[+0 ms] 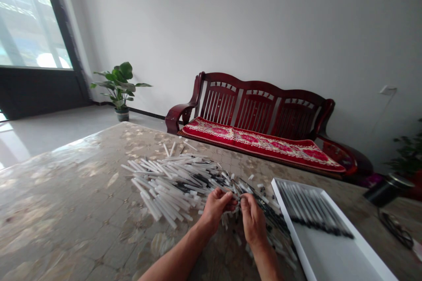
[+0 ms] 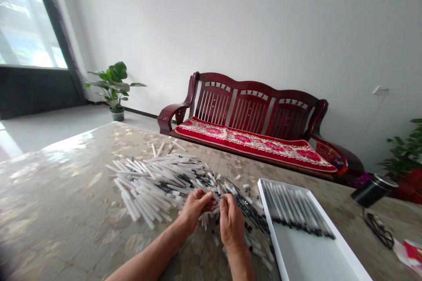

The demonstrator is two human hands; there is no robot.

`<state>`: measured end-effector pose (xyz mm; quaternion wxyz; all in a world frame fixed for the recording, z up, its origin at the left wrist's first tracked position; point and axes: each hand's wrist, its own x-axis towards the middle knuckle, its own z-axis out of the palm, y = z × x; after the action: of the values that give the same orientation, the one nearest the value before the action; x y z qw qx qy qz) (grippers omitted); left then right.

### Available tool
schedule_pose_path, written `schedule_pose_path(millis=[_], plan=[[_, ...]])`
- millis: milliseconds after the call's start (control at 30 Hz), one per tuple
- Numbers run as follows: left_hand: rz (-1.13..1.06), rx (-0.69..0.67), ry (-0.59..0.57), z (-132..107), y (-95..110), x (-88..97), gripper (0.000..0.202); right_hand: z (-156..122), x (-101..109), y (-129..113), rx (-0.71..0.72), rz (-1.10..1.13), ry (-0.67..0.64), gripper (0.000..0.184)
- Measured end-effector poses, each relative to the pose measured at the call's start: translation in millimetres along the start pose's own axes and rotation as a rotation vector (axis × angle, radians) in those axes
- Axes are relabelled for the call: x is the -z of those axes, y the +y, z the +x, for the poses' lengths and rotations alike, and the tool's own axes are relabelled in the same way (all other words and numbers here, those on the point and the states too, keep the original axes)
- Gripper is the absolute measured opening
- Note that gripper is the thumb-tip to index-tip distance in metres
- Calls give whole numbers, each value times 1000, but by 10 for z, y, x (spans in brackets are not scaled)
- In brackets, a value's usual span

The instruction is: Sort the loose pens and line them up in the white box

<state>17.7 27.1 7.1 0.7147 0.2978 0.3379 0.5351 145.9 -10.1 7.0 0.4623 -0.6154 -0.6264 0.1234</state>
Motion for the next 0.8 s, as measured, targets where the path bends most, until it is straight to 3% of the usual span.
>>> schedule_pose_path(millis=[233, 400, 633, 800], plan=[[10, 2, -24, -5, -7, 5, 47, 13, -19, 14, -16, -102, 12, 47], [7, -9, -15, -6, -8, 6, 44, 5, -11, 1, 23, -76, -16, 38], [22, -33, -3, -18, 9, 0, 45, 1, -21, 10, 4, -98, -8, 43], [68, -71, -99, -9, 31, -4, 44, 1, -40, -11, -33, -6, -2, 47]])
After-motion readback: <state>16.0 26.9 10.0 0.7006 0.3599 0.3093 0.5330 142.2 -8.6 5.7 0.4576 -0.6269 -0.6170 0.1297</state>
